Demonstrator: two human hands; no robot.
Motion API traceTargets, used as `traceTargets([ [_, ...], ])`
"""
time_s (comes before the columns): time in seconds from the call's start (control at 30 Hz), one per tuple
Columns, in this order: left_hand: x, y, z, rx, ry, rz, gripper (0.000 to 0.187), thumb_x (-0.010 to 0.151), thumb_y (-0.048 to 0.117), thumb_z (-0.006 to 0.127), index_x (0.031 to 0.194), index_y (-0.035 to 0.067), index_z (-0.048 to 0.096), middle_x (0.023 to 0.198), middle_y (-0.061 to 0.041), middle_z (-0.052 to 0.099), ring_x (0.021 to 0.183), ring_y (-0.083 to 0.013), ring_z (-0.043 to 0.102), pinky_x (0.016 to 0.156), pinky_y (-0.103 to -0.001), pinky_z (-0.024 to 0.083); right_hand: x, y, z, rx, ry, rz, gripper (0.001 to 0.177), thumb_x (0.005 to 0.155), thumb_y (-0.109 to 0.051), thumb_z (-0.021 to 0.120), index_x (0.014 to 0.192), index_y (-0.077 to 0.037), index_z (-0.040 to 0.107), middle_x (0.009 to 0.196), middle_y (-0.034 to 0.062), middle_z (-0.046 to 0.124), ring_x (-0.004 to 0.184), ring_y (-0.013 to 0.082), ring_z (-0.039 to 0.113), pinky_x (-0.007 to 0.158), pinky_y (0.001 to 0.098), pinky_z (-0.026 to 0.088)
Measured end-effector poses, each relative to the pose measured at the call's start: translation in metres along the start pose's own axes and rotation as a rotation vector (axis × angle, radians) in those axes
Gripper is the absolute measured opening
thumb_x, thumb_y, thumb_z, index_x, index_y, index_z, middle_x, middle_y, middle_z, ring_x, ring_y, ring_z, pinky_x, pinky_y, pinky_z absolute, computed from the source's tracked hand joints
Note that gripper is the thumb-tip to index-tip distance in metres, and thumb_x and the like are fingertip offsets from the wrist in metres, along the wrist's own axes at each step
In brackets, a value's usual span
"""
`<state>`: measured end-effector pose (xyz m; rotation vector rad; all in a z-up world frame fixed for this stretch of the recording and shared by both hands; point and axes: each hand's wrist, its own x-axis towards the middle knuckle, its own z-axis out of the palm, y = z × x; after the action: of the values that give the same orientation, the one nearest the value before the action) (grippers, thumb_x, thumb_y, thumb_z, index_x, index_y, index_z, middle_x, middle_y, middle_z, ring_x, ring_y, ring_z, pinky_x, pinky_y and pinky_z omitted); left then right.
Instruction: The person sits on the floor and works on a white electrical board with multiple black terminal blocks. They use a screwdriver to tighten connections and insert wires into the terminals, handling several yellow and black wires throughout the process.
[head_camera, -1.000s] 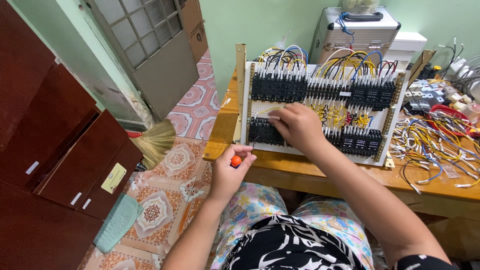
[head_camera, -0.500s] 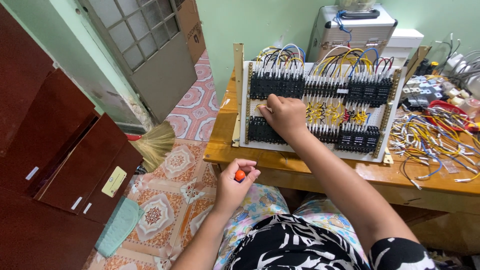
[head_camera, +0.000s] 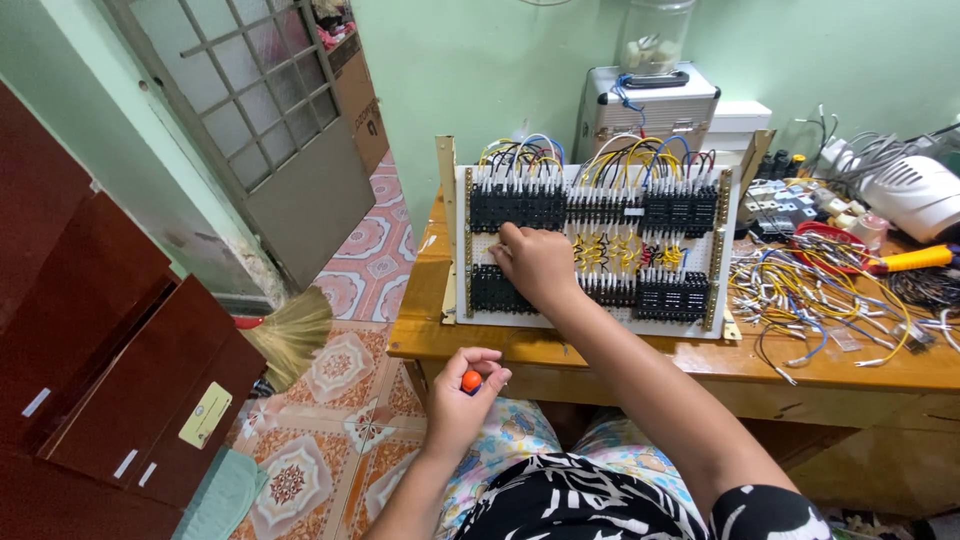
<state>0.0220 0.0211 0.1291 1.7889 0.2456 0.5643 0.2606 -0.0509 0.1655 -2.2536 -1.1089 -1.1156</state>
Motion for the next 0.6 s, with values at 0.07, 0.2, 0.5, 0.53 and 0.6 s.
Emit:
traceTargets([
  [0.07,-0.001,0.005,-0.004,0.018,0.000,0.003,0.021,0.085,0.019,0.081,0.105,0.016,0.074,0.089,0.000,0.077,0.085,-0.0124,0.073,0.079,-0.027,0.062,0.003,-0.018,-0.045,0.194,0.026,0.001,0.025,0.091,-0.030,0.077,0.081,-0.014,0.060,0.065,0.0028,0.066,0.054,0.0256,0.063,0.045,0.0395,0.042],
  [0.2,-0.002,0.016,-0.007,-0.096,-0.020,-0.161,0.021,0.088,0.011,0.076,0.107,0.013,0.070,0.097,-0.006,0.079,0.073,-0.0176,0.076,0.050,-0.029,0.065,0.002,-0.051,-0.124,0.744,-0.419,0.041,0.050,0.091,-0.053,0.064,0.114,-0.010,0.074,0.098,0.0065,0.078,0.089,0.0232,0.072,0.078,0.0373,0.053],
  [0.5,-0.001,0.027,0.001,-0.149,0.168,-0.005,0.038,0.089,0.017,0.077,0.122,0.014,0.058,0.088,-0.003,0.077,0.079,-0.0141,0.068,0.077,-0.027,0.055,-0.032,-0.046,-0.120,1.084,-0.841,0.377,0.020,0.090,-0.022,0.075,0.105,-0.009,0.081,0.091,0.0028,0.082,0.082,0.0084,0.073,0.072,0.0230,0.057],
  [0.53,-0.001,0.030,0.001,-0.143,0.159,-0.001,0.038,0.089,0.017,0.077,0.122,0.014,0.058,0.088,-0.003,0.077,0.079,-0.0141,0.068,0.077,-0.027,0.055,-0.038,-0.043,-0.115,1.087,-0.830,0.382,0.020,0.090,-0.022,0.075,0.105,-0.009,0.081,0.091,0.0028,0.082,0.082,0.0084,0.073,0.072,0.0230,0.057],
  [0.6,-0.001,0.037,0.003,-0.145,0.208,-0.027,0.042,0.087,0.024,0.078,0.123,0.015,0.057,0.086,-0.002,0.078,0.079,-0.0136,0.068,0.084,-0.029,0.055,-0.048,-0.036,-0.105,1.299,-0.839,0.506,0.030,0.091,-0.021,0.074,0.117,-0.005,0.074,0.094,0.0040,0.077,0.082,0.0107,0.069,0.070,0.0253,0.057],
])
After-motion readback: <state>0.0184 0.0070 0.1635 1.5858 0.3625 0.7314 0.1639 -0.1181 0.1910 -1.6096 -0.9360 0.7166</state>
